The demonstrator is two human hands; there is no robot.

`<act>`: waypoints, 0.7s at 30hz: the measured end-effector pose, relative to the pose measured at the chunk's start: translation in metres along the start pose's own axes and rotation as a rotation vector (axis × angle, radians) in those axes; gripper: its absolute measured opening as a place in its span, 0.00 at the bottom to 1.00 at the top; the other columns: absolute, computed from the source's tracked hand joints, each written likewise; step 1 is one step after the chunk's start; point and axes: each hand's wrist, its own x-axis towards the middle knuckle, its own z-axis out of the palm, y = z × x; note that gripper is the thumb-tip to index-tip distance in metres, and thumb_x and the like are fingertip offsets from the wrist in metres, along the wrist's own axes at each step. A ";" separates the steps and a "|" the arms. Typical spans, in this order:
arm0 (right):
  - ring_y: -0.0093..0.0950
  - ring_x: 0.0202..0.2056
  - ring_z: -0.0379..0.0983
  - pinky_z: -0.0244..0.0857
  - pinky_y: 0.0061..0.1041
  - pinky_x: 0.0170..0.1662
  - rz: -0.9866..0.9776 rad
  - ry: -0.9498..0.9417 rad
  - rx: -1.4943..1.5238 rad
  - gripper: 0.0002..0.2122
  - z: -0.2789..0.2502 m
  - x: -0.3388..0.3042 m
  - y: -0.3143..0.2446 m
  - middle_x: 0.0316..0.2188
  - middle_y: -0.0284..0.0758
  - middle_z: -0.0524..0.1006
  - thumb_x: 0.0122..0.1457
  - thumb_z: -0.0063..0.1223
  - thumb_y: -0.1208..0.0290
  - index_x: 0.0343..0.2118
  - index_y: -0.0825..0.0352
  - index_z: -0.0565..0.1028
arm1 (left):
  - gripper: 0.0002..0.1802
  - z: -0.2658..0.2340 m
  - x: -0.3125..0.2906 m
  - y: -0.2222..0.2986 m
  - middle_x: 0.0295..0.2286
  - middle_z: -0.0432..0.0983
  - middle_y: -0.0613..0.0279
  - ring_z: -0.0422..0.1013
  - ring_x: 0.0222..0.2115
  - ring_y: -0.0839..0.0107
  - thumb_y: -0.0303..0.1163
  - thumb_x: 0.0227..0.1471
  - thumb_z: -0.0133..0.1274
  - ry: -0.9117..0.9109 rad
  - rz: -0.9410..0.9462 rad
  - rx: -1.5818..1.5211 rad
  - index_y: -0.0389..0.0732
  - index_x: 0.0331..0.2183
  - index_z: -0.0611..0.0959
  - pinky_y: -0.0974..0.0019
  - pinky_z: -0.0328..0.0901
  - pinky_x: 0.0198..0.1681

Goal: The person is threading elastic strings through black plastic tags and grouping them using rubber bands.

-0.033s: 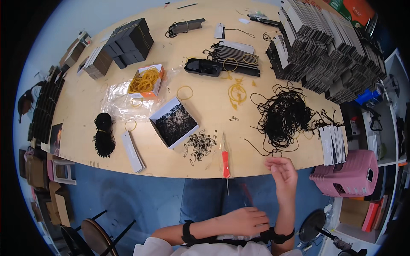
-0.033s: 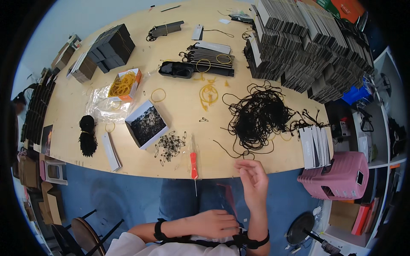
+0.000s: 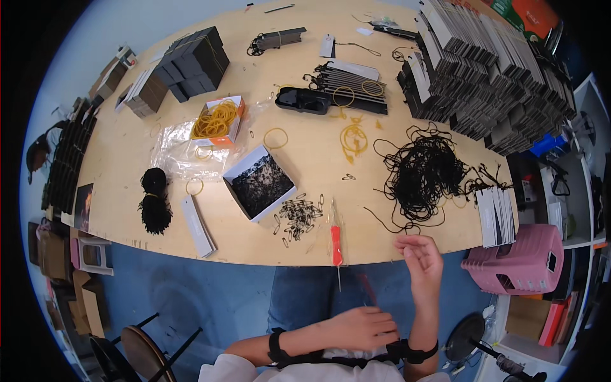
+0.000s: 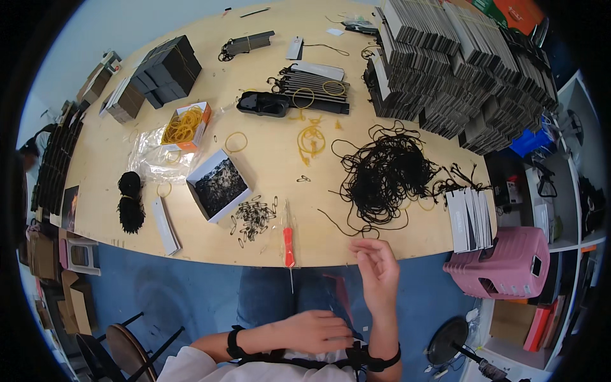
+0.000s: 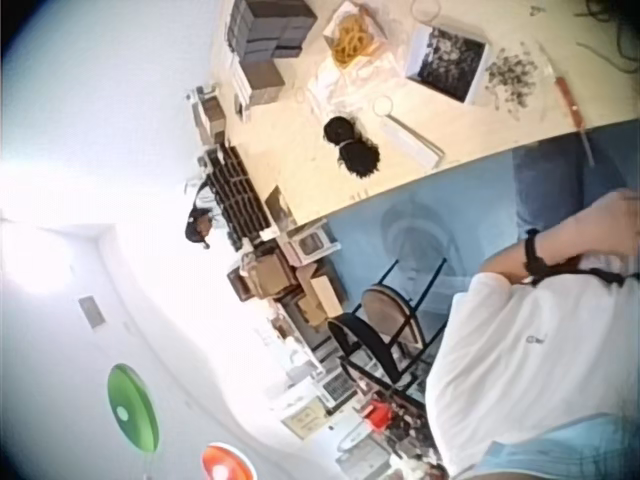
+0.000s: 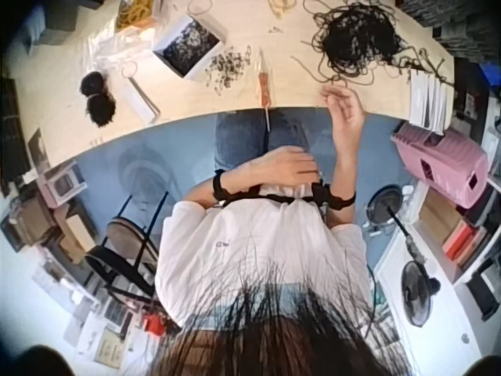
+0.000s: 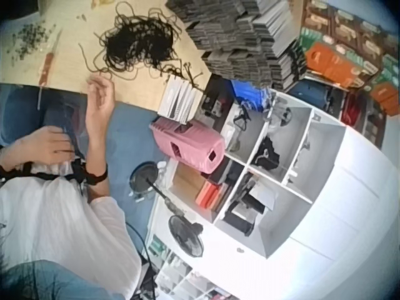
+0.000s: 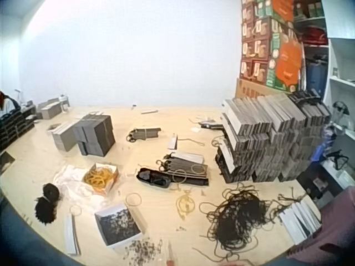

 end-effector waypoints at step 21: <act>0.30 0.39 0.77 0.70 0.24 0.45 0.087 0.097 0.076 0.05 -0.005 0.009 0.008 0.37 0.43 0.78 0.60 0.45 0.82 0.38 0.75 0.70 | 0.04 -0.071 -0.015 -0.071 0.16 0.72 0.63 0.71 0.16 0.68 0.25 0.46 0.57 0.685 -0.850 0.433 0.41 0.28 0.80 0.68 0.63 0.17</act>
